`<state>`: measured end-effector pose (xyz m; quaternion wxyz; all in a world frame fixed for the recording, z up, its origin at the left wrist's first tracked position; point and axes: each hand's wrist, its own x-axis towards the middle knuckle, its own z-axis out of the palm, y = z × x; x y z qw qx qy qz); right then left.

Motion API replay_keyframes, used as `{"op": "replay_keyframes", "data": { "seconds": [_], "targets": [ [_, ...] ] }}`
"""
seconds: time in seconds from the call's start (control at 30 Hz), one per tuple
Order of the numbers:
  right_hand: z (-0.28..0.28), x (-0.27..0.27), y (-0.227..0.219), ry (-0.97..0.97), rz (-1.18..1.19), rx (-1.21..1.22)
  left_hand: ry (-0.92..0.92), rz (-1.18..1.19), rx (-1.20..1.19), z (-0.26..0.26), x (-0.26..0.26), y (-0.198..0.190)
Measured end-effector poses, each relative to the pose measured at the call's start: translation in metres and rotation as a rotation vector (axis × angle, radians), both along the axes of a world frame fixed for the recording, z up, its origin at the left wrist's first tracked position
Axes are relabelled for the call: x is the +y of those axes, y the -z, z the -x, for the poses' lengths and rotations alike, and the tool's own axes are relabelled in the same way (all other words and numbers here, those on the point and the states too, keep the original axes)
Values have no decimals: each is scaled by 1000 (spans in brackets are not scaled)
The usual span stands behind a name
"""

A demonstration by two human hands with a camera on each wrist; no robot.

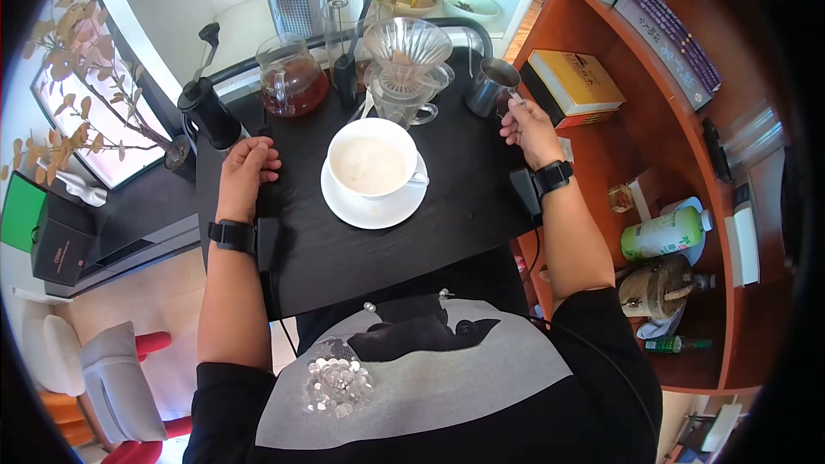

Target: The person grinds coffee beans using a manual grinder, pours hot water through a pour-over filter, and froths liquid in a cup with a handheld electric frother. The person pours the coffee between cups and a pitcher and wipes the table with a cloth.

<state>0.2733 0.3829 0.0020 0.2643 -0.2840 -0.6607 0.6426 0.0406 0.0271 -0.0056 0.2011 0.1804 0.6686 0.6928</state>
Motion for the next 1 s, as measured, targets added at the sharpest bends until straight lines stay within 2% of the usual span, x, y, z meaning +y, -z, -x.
{"op": "replay_keyframes", "data": {
  "seconds": [0.1,0.27,0.53,0.7,0.87,1.0],
  "targets": [
    [-2,-1,2,63,12,38,-2,3,-4,1,1,1],
    [-16,-4,-7,51,-11,93,-3,6,-11,0,1,-1],
    [-61,-21,-93,-17,-193,77,-5,-2,-13,2,1,2],
    [-74,-36,-143,-18,-405,-25,3,20,4,1,1,2],
    [-74,-54,-178,-71,-492,-94,8,12,-9,3,0,4],
    [-69,-54,-189,-125,-576,-133,-6,-21,-18,2,1,4]
  ]
}}
